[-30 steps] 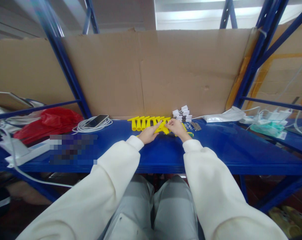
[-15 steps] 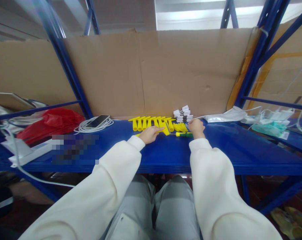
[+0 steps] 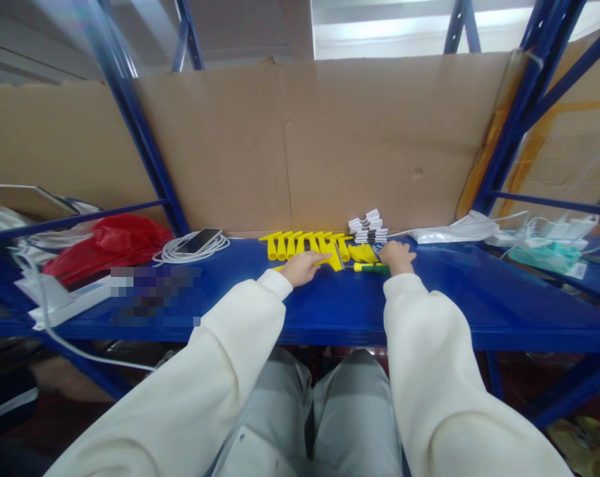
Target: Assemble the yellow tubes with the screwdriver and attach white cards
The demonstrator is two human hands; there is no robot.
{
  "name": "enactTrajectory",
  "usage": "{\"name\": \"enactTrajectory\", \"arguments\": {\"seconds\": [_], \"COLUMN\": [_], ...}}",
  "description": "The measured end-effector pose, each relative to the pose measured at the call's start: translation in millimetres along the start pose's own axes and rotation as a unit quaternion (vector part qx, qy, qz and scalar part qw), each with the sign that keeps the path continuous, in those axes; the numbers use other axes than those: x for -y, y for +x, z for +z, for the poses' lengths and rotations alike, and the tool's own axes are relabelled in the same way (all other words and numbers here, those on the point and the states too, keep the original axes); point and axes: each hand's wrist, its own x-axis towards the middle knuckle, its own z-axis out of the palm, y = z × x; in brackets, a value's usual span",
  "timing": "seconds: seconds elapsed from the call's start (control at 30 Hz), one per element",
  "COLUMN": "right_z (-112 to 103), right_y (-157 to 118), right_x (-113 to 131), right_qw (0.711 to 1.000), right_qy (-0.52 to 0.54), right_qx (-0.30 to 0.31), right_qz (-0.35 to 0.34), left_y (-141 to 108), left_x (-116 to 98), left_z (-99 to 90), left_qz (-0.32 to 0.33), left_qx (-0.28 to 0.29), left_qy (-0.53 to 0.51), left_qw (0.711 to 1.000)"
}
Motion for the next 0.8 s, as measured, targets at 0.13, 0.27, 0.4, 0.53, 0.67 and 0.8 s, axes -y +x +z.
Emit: {"name": "enactTrajectory", "arguments": {"seconds": [0.13, 0.27, 0.4, 0.53, 0.67, 0.8], "right_z": [-11, -14, -12, -8, -7, -2], "right_y": [-10, -11, -7, -3, 2, 13], "right_x": [14, 16, 13, 14, 13, 4], "right_qw": [0.995, 0.994, 0.995, 0.994, 0.992, 0.992], "right_qy": [-0.063, -0.071, -0.073, -0.081, -0.090, -0.080], "right_qx": [0.054, 0.057, 0.057, 0.056, 0.080, 0.092], "right_qz": [0.055, 0.056, 0.045, 0.041, 0.042, 0.009], "left_y": [0, 1, 0, 0, 1, 2], "left_x": [0, 0, -2, -2, -1, 0], "left_z": [-0.9, -1.3, -2.9, -3.4, -0.3, 1.6], "left_qz": [0.007, 0.011, 0.014, 0.010, 0.021, 0.022], "left_qx": [0.013, 0.016, 0.019, 0.024, 0.012, 0.009], "left_qy": [-0.012, -0.019, -0.017, -0.019, -0.014, -0.013], "left_qw": [1.000, 1.000, 1.000, 0.999, 1.000, 1.000]}}
